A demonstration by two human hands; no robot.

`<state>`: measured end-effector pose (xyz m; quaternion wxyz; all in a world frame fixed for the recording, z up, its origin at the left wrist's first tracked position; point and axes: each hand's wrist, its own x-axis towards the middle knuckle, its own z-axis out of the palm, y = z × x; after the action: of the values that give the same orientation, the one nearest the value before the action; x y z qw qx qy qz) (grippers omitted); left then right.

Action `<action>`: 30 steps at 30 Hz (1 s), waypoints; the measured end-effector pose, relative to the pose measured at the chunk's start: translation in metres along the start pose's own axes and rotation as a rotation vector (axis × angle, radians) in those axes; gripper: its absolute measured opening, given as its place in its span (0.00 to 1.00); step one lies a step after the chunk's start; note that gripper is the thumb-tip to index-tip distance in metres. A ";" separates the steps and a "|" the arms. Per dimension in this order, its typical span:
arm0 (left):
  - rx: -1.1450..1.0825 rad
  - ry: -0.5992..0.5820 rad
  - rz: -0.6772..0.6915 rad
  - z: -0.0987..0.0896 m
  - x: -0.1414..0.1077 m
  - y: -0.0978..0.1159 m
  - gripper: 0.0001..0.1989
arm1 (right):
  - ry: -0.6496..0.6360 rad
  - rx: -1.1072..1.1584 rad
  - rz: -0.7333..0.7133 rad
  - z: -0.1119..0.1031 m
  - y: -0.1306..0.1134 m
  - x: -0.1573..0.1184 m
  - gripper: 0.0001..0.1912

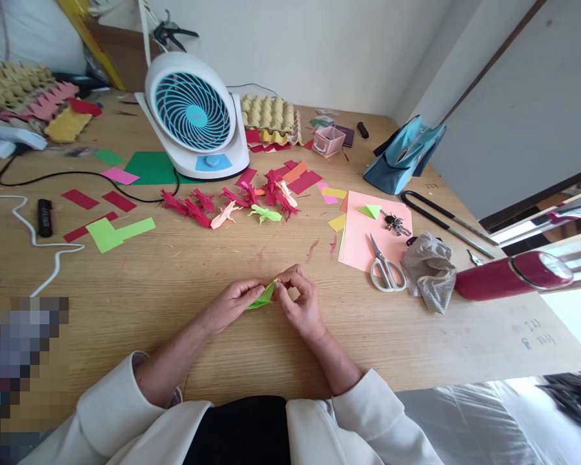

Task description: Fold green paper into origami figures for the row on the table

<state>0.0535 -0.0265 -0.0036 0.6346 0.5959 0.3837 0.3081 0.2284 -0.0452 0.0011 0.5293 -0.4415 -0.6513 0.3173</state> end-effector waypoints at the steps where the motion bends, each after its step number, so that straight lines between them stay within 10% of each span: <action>1: -0.033 -0.011 -0.011 0.000 0.000 0.001 0.22 | 0.003 -0.001 -0.007 0.000 0.000 0.000 0.07; 30: 0.016 0.025 0.013 0.000 0.000 0.004 0.20 | -0.002 -0.031 -0.012 0.001 -0.003 -0.002 0.06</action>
<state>0.0536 -0.0260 -0.0001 0.6230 0.5995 0.3900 0.3169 0.2272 -0.0481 0.0024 0.5236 -0.4454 -0.6595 0.3042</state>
